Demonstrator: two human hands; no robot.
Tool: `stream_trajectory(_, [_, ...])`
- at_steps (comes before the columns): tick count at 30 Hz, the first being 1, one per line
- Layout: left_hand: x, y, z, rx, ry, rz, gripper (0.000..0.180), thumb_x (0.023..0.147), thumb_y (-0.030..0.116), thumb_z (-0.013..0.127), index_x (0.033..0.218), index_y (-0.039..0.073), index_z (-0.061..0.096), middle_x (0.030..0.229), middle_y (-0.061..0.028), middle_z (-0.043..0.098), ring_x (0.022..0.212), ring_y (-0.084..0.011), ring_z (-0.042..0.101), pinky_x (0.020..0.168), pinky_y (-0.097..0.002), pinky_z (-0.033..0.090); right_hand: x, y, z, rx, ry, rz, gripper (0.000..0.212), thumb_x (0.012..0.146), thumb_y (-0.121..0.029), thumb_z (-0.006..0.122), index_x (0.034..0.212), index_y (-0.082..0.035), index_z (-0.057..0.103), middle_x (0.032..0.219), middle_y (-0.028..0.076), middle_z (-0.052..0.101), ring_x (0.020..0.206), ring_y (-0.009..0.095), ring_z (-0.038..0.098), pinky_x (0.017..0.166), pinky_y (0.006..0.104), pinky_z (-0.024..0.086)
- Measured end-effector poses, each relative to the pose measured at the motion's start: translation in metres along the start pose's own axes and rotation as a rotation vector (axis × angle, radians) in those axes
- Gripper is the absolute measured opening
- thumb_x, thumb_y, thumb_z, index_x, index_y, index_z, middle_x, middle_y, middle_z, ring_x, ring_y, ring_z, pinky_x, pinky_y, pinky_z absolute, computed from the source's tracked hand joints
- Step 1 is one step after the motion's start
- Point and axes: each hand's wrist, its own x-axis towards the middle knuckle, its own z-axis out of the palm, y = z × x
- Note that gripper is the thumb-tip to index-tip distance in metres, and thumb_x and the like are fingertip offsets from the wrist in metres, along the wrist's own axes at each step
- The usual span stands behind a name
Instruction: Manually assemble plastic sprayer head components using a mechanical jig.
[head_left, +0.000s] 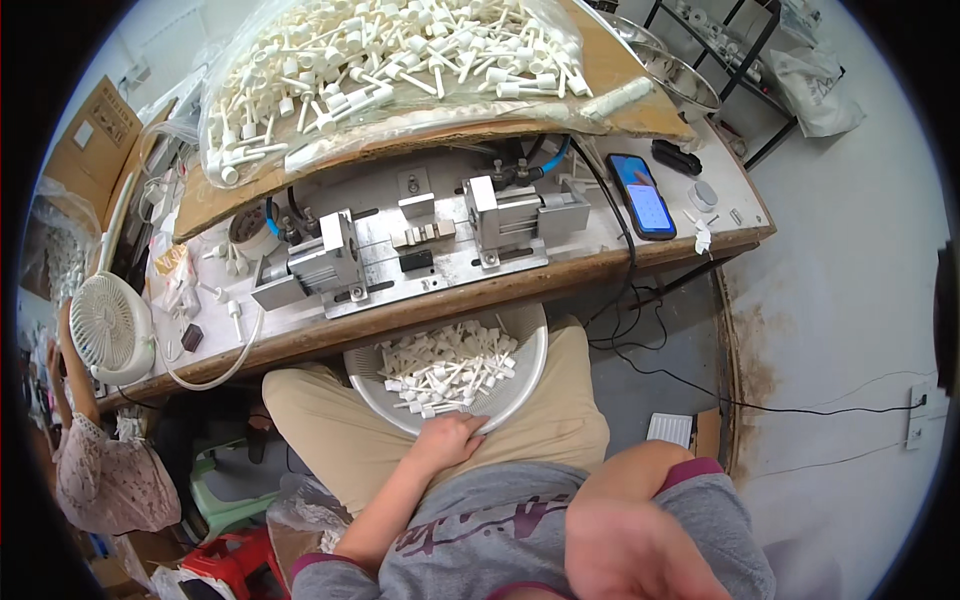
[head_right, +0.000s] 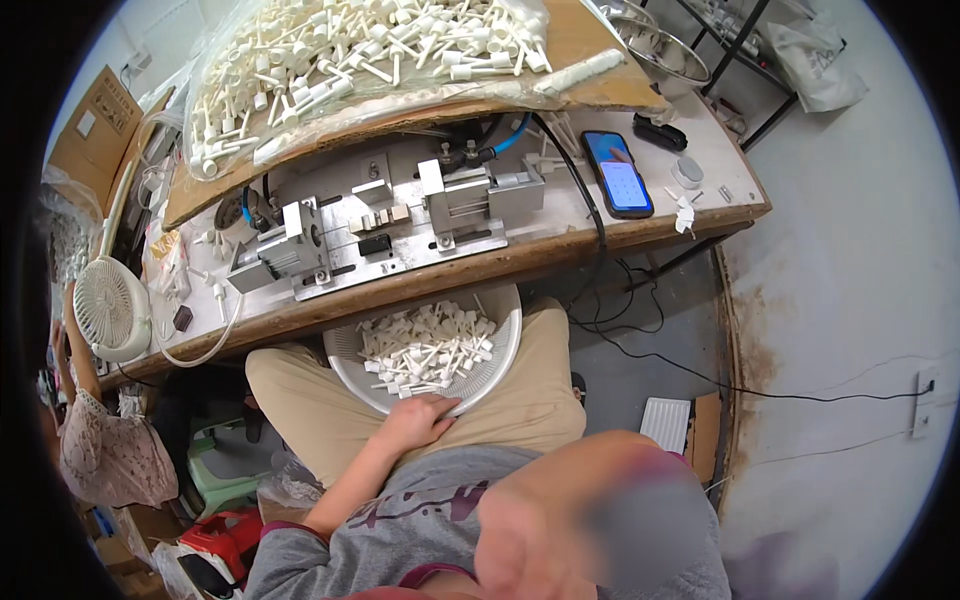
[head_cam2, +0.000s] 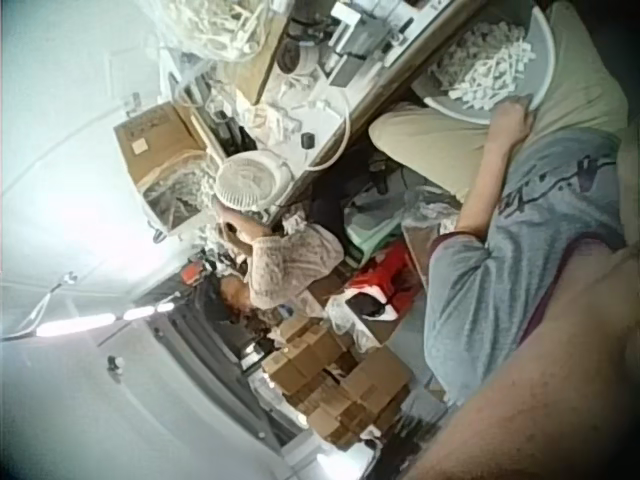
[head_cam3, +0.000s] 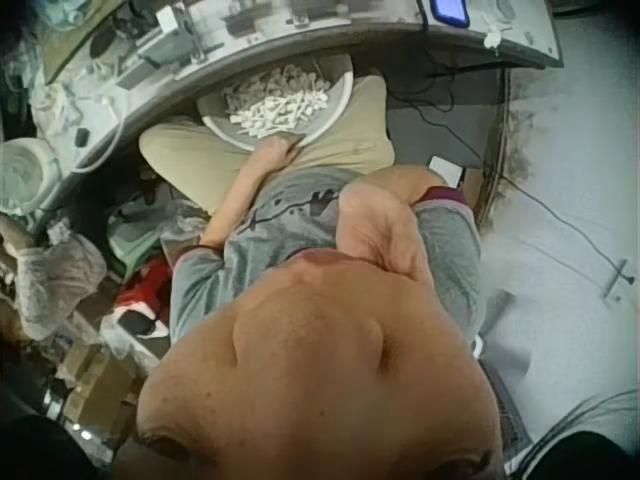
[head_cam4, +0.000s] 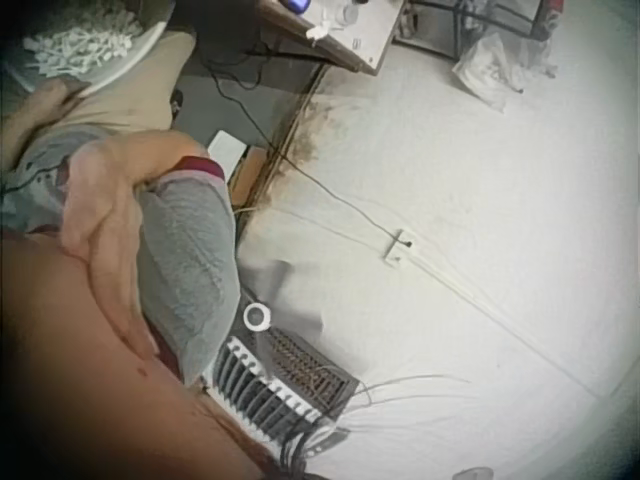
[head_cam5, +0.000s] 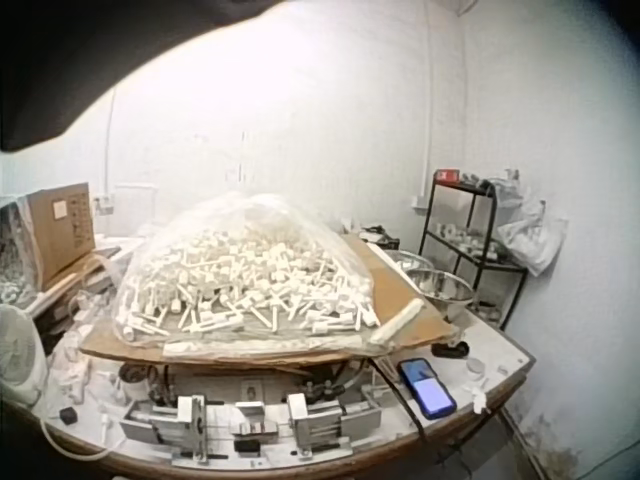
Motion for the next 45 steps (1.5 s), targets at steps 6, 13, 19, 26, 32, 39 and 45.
stream_trajectory(6, [0.005,0.000,-0.002,-0.032,0.050,0.088,0.035,0.087,0.022,0.067,0.120,0.013,0.068,0.097,-0.0124,0.071,0.087,-0.0316,0.068,0.075,-0.0409,0.056,-0.030,0.009,0.102,1.190,-0.360,0.077,0.025,0.076,0.002,0.070,0.101,-0.006,0.070,0.106,0.013,0.070,0.096,0.029,0.067,0.083,0.0434,0.053])
stream_trajectory(13, [0.007,-0.002,-0.001,-0.091,0.078,0.095,0.032,0.087,0.021,0.067,0.118,0.013,0.070,0.098,-0.0111,0.072,0.087,-0.0306,0.069,0.074,-0.0395,0.056,-0.012,0.006,0.293,0.759,-0.756,-0.054,0.027,0.080,0.000,0.064,0.104,-0.010,0.069,0.106,0.007,0.066,0.106,0.029,0.063,0.086,0.0403,0.052])
stream_trajectory(19, [0.010,0.000,-0.006,-0.091,0.051,0.073,0.032,0.088,0.021,0.066,0.120,0.015,0.069,0.100,-0.0110,0.072,0.090,-0.0299,0.070,0.075,-0.0396,0.057,0.020,-0.017,0.361,0.433,-1.246,-0.435,0.036,0.074,0.010,0.061,0.106,-0.007,0.068,0.114,0.010,0.059,0.109,0.032,0.061,0.087,0.0437,0.051])
stream_trajectory(26, [0.010,-0.001,-0.005,-0.114,0.060,0.095,0.032,0.089,0.022,0.067,0.120,0.013,0.069,0.098,-0.0107,0.071,0.090,-0.0300,0.069,0.077,-0.0392,0.056,0.025,-0.034,0.369,0.695,-1.268,-0.454,0.018,0.073,-0.004,0.069,0.090,0.000,0.065,0.102,0.012,0.059,0.099,0.032,0.062,0.085,0.0428,0.051])
stream_trajectory(32, [0.010,0.021,-0.060,-0.191,0.179,0.105,0.029,0.089,0.018,0.069,0.118,0.010,0.070,0.105,-0.0117,0.072,0.093,-0.0295,0.070,0.081,-0.0380,0.057,0.020,-0.046,0.370,0.979,-1.113,-0.205,0.021,0.075,-0.016,0.078,0.077,0.001,0.066,0.087,0.008,0.064,0.078,0.026,0.062,0.074,0.0382,0.050])
stream_trajectory(39, [0.030,0.045,-0.196,-0.206,0.857,0.239,0.035,0.082,-0.001,0.074,0.116,0.002,0.069,0.114,-0.0147,0.071,0.104,-0.0292,0.069,0.090,-0.0360,0.054,0.027,-0.047,0.308,1.766,-1.107,0.796,0.023,0.084,-0.022,0.081,0.084,0.000,0.072,0.073,0.003,0.068,0.063,0.006,0.061,0.055,0.0212,0.049])
stream_trajectory(45, [0.055,0.069,-0.239,0.035,1.114,0.318,0.058,0.069,0.004,0.085,0.124,0.003,0.067,0.124,-0.0139,0.065,0.106,-0.0287,0.062,0.088,-0.0374,0.050,-0.011,-0.067,0.199,2.003,-1.363,1.301,0.021,0.090,-0.021,0.076,0.094,0.000,0.071,0.074,0.004,0.068,0.057,0.006,0.060,0.048,0.0211,0.048])
